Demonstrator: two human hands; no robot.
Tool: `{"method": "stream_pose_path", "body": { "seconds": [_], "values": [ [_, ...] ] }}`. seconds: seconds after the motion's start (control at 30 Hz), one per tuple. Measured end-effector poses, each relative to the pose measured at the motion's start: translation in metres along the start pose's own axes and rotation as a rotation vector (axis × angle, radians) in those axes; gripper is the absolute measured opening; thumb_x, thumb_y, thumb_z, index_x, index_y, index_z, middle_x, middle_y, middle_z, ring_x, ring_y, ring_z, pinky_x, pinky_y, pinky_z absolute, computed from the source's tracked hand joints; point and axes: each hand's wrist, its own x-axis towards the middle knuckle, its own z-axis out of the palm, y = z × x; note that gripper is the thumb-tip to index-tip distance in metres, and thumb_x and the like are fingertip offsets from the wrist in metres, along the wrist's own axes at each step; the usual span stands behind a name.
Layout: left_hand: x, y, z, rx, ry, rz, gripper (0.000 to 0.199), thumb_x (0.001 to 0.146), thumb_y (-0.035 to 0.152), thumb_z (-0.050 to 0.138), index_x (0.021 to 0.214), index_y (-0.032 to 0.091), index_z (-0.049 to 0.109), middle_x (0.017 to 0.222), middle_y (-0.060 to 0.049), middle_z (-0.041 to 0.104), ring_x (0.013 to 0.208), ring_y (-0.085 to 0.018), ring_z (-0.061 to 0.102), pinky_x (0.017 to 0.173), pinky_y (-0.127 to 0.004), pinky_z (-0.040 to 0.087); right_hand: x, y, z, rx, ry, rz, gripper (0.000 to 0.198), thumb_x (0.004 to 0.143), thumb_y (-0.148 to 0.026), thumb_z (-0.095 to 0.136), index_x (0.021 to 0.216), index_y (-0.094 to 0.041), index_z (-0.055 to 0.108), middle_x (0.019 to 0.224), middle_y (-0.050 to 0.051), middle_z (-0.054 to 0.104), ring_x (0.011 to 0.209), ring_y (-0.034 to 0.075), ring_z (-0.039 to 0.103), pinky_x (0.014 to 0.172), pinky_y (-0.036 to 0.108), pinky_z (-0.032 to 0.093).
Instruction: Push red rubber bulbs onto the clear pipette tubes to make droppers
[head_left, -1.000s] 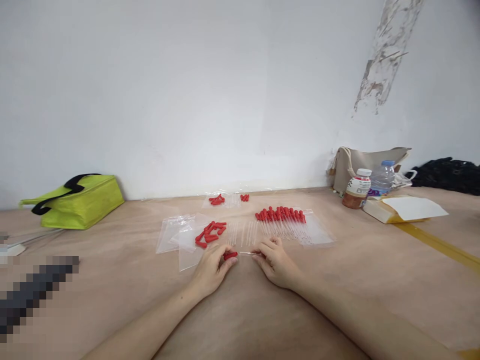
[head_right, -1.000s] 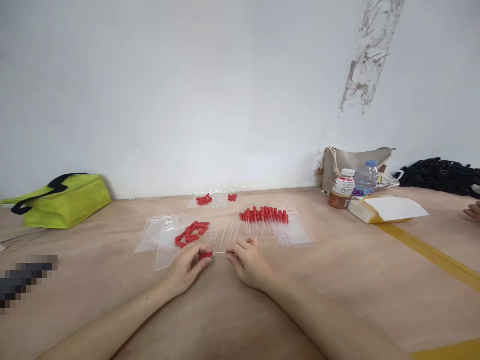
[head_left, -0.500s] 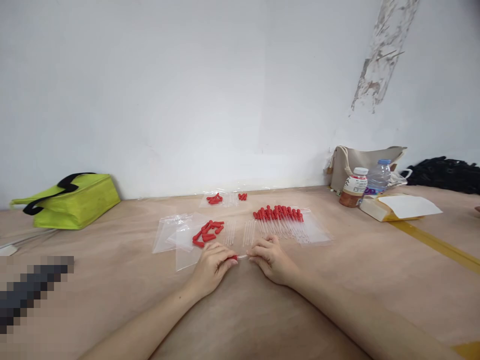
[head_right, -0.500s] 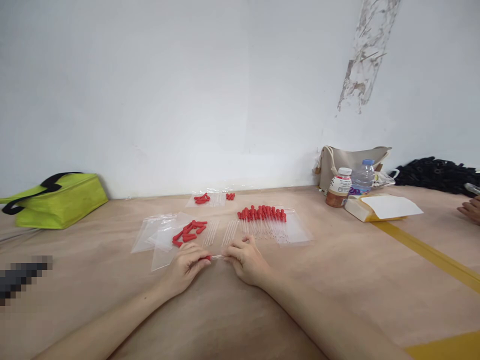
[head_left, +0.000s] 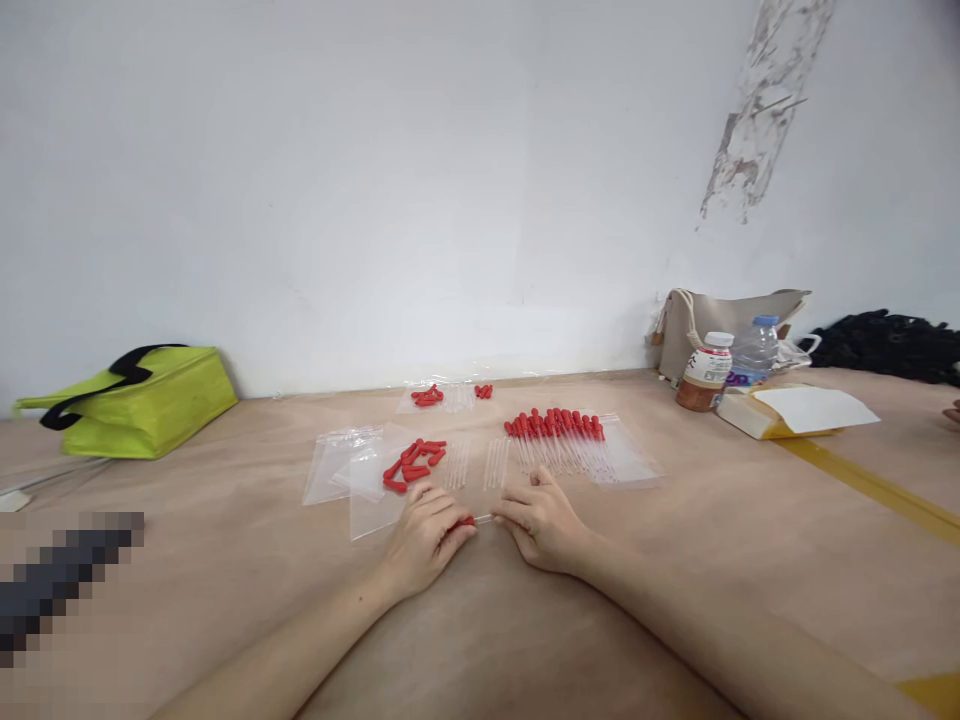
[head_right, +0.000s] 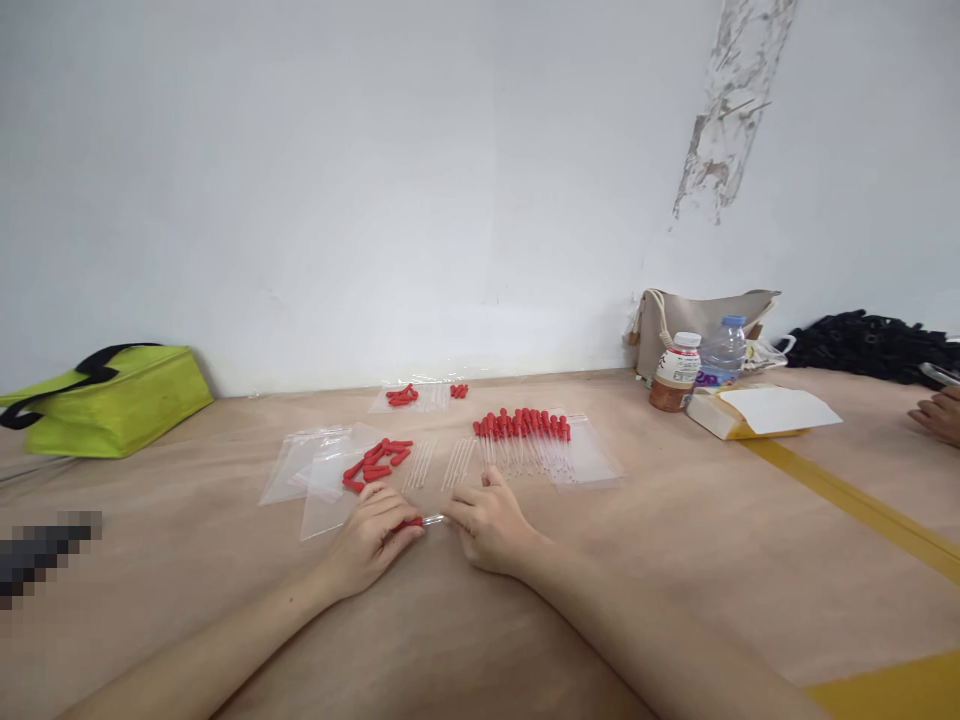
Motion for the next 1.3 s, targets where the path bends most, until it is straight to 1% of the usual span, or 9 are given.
{"method": "stream_pose_path", "body": {
  "seconds": [0.23,0.47,0.7,0.77,0.83,0.93,1.0,1.13,1.3],
  "values": [
    [-0.002,-0.001,0.001,-0.001,0.006,0.038,0.018,0.085,0.025,0.043,0.077,0.017,0.056,0.071,-0.003,0.056,0.073,-0.016,0.047,0.076,-0.034,0.033,0.005,-0.013,0.002,0.042,-0.05,0.094,0.019,0.08,-0.016,0.042,0.067,-0.016,0.056,0.064,0.001,0.055,0.058,0.01,0.041,0.066,0.029,0.021],
    [0.0,-0.003,-0.002,0.033,0.015,0.113,0.018,0.086,0.022,0.041,0.081,0.018,0.058,0.072,-0.003,0.059,0.072,-0.015,0.049,0.08,-0.035,0.034,0.007,-0.015,0.004,0.13,-0.114,0.099,0.022,0.085,-0.018,0.038,0.073,-0.015,0.056,0.07,0.002,0.057,0.065,0.011,0.047,0.067,0.026,0.027],
    [-0.006,-0.008,-0.006,0.011,0.094,-0.048,0.022,0.081,0.027,0.05,0.102,0.024,0.056,0.092,-0.005,0.059,0.09,-0.02,0.05,0.08,-0.035,0.038,0.014,-0.015,-0.015,-0.019,-0.201,0.104,0.019,0.082,-0.023,0.044,0.078,-0.02,0.062,0.074,0.004,0.06,0.074,0.015,0.049,0.069,0.029,0.026],
    [-0.008,-0.01,-0.006,-0.02,0.122,-0.138,0.033,0.08,0.028,0.051,0.113,0.023,0.048,0.101,-0.006,0.054,0.095,-0.021,0.049,0.081,-0.035,0.039,0.016,-0.006,-0.021,-0.029,-0.175,0.219,0.019,0.081,-0.023,0.044,0.077,-0.02,0.063,0.075,0.003,0.061,0.074,0.015,0.051,0.07,0.029,0.026],
    [-0.009,-0.01,-0.005,-0.048,0.131,-0.209,0.034,0.079,0.027,0.051,0.112,0.022,0.045,0.099,-0.006,0.052,0.092,-0.02,0.049,0.078,-0.034,0.041,0.017,0.011,-0.025,0.005,-0.101,0.451,0.021,0.081,-0.025,0.043,0.074,-0.02,0.063,0.074,0.001,0.063,0.072,0.013,0.052,0.068,0.027,0.028],
    [-0.008,-0.011,-0.004,-0.057,0.088,-0.231,0.016,0.08,0.026,0.049,0.094,0.02,0.051,0.086,-0.004,0.052,0.08,-0.018,0.051,0.071,-0.032,0.042,0.022,0.043,-0.027,0.055,0.0,0.854,0.023,0.079,-0.031,0.043,0.07,-0.02,0.062,0.072,0.0,0.064,0.067,0.013,0.055,0.061,0.023,0.031],
    [-0.007,-0.01,-0.004,-0.049,0.04,-0.211,0.009,0.08,0.026,0.048,0.082,0.019,0.054,0.08,-0.003,0.051,0.075,-0.017,0.05,0.069,-0.031,0.041,0.027,0.062,-0.025,0.02,0.024,1.023,0.023,0.076,-0.034,0.045,0.066,-0.021,0.061,0.072,0.0,0.064,0.07,0.015,0.056,0.062,0.024,0.032],
    [-0.007,-0.009,-0.004,-0.04,0.0,-0.212,0.017,0.08,0.027,0.047,0.067,0.018,0.05,0.071,-0.001,0.05,0.066,-0.014,0.048,0.062,-0.027,0.039,0.036,0.081,-0.013,-0.074,0.006,1.165,0.025,0.074,-0.039,0.046,0.065,-0.021,0.062,0.073,0.002,0.065,0.075,0.018,0.057,0.072,0.03,0.033],
    [-0.007,-0.008,-0.006,-0.045,0.0,-0.221,0.016,0.079,0.028,0.047,0.066,0.018,0.046,0.068,0.0,0.049,0.062,-0.014,0.047,0.057,-0.025,0.037,0.039,0.083,0.001,-0.084,-0.005,1.181,0.028,0.074,-0.042,0.046,0.069,-0.02,0.063,0.074,0.005,0.065,0.078,0.021,0.057,0.077,0.036,0.03]
  ]
}}
